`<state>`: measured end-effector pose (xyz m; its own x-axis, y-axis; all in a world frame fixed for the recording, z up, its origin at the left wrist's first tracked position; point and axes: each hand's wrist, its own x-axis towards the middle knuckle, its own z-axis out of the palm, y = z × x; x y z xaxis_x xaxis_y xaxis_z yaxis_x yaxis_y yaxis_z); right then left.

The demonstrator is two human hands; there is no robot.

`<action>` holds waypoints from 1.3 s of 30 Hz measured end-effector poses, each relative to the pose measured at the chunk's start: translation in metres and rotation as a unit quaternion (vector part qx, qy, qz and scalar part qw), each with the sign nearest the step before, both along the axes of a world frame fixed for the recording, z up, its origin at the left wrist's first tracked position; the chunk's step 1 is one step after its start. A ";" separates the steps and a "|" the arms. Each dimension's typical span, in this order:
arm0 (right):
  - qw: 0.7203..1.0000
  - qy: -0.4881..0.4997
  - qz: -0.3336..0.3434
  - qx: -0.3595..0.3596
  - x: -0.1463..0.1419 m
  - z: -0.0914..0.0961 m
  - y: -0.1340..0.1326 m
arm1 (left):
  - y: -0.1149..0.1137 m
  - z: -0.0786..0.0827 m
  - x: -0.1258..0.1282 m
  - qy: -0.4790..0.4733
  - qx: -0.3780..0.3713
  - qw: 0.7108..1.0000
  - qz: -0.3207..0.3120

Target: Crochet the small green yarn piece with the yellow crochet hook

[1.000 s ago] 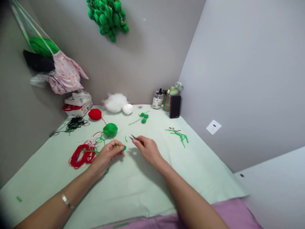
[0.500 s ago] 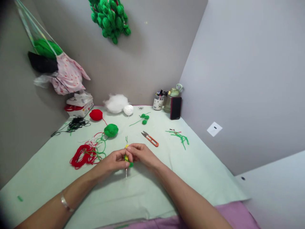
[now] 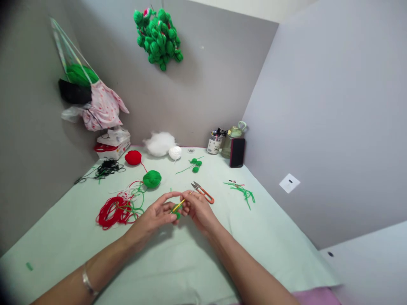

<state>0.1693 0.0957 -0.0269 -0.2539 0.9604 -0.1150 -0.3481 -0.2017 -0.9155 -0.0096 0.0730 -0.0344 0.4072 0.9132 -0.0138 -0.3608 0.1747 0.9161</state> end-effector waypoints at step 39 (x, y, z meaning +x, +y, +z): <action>0.995 -0.042 0.028 0.083 -0.003 0.012 -0.014 | -0.008 0.018 -0.005 0.021 0.048 0.999 0.012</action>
<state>0.1668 0.0816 -0.0145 -0.3042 0.9524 0.0200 -0.2603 -0.0629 -0.9635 -0.0143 0.0647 -0.0165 0.3854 0.9210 0.0566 -0.3242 0.0777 0.9428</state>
